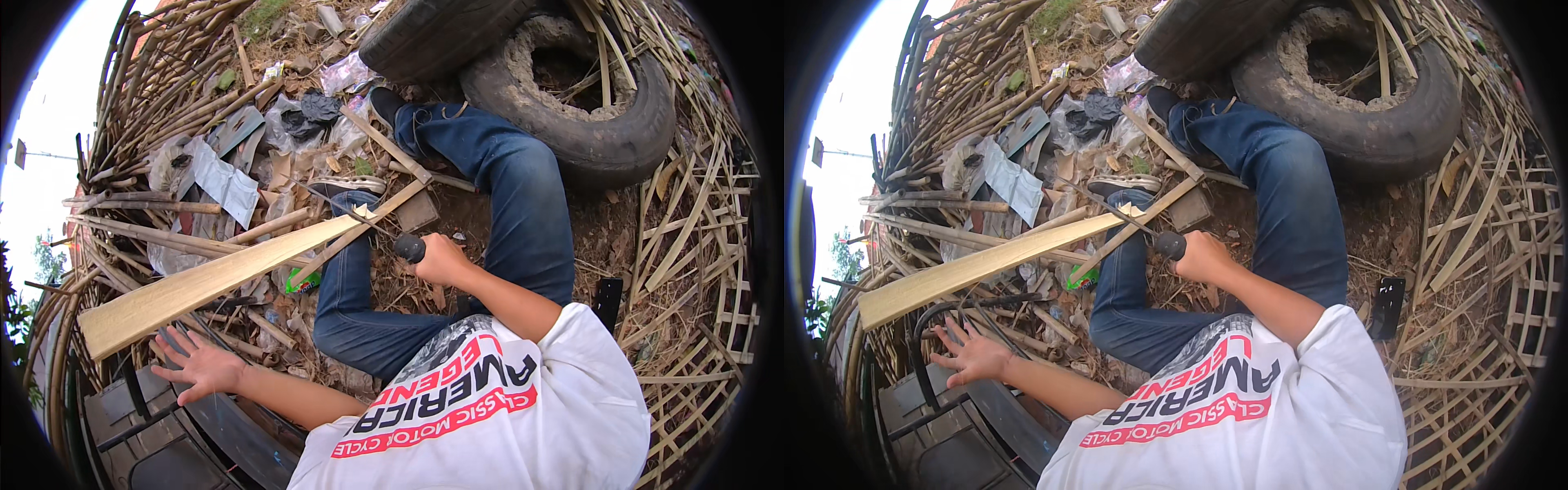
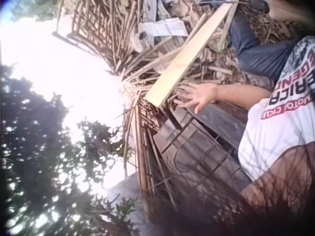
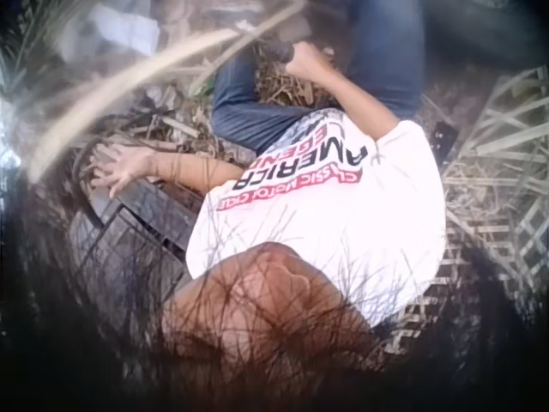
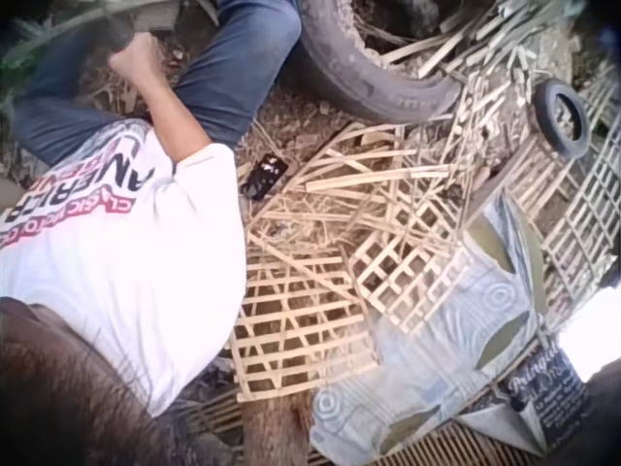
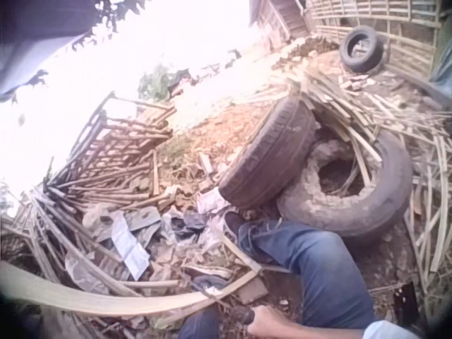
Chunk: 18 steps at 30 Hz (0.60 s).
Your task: The person uses a machete to shape a piece of bamboo and then hammers nails into the bamboo to join two pieces together.
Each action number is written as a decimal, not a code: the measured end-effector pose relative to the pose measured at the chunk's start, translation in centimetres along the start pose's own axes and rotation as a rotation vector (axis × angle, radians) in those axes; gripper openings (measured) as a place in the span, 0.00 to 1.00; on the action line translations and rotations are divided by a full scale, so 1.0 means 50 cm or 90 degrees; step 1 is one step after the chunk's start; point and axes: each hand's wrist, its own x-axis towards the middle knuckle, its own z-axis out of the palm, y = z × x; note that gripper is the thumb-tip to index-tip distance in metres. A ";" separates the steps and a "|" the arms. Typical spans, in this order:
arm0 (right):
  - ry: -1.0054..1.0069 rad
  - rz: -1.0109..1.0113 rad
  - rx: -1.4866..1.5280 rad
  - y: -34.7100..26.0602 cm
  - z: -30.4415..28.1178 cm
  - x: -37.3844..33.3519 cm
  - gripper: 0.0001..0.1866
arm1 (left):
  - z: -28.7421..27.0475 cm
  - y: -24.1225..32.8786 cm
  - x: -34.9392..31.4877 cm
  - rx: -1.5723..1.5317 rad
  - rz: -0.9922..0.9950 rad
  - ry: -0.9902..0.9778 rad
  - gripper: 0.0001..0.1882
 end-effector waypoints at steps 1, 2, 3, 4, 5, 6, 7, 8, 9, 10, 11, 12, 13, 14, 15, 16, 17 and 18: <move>-0.031 0.054 -0.004 0.029 0.000 0.011 0.16 | 0.000 -0.001 -0.003 0.005 -0.007 0.000 0.49; -0.064 0.112 -0.010 0.059 0.002 0.009 0.17 | -0.012 0.003 -0.008 0.015 -0.011 -0.005 0.49; -0.040 0.089 -0.020 0.069 0.000 0.009 0.18 | -0.005 0.007 -0.003 -0.001 0.003 -0.006 0.49; 0.011 0.054 -0.047 0.072 0.006 0.011 0.17 | 0.003 0.011 0.003 -0.016 0.018 -0.008 0.49; 0.013 0.045 -0.053 0.048 -0.006 0.012 0.17 | 0.001 0.014 0.008 0.009 0.032 0.013 0.48; 0.001 0.048 -0.062 0.025 -0.008 -0.009 0.16 | -0.008 0.015 0.007 0.015 0.024 0.011 0.48; 0.002 0.014 -0.045 0.004 -0.005 -0.025 0.15 | -0.015 0.016 0.007 0.022 0.016 0.009 0.48; 0.015 -0.031 -0.027 -0.028 -0.014 -0.028 0.13 | -0.009 0.015 0.009 0.014 0.015 0.010 0.48; 0.020 -0.071 -0.008 -0.046 -0.015 -0.034 0.12 | -0.010 0.012 0.006 0.017 0.009 0.008 0.48; 0.014 -0.074 0.006 -0.059 -0.019 -0.038 0.12 | -0.009 0.007 0.002 0.021 0.004 0.006 0.48; 0.014 -0.078 0.016 -0.071 -0.031 -0.043 0.12 | -0.005 0.003 -0.002 0.019 -0.003 0.006 0.48; 0.013 -0.082 0.027 -0.075 -0.037 -0.045 0.12 | -0.001 0.002 -0.003 0.016 -0.001 0.003 0.48; 0.069 -0.062 0.018 -0.022 -0.019 -0.025 0.12 | 0.003 0.002 -0.003 0.014 0.000 0.001 0.48; 0.055 0.025 0.004 0.060 -0.011 0.002 0.12 | 0.008 0.001 -0.008 0.007 -0.004 -0.001 0.49; 0.053 0.033 -0.012 0.076 -0.007 0.011 0.12 | 0.006 0.005 -0.004 0.005 0.011 0.008 0.49; 0.052 0.045 -0.028 0.083 -0.005 0.013 0.13 | 0.006 0.008 -0.001 0.011 0.016 0.012 0.50; 0.047 0.045 -0.037 0.067 -0.008 0.011 0.14 | 0.003 0.012 0.003 0.018 0.021 0.016 0.50; 0.038 0.047 -0.049 0.038 -0.013 0.000 0.14 | -0.004 0.014 0.003 0.030 0.023 0.022 0.51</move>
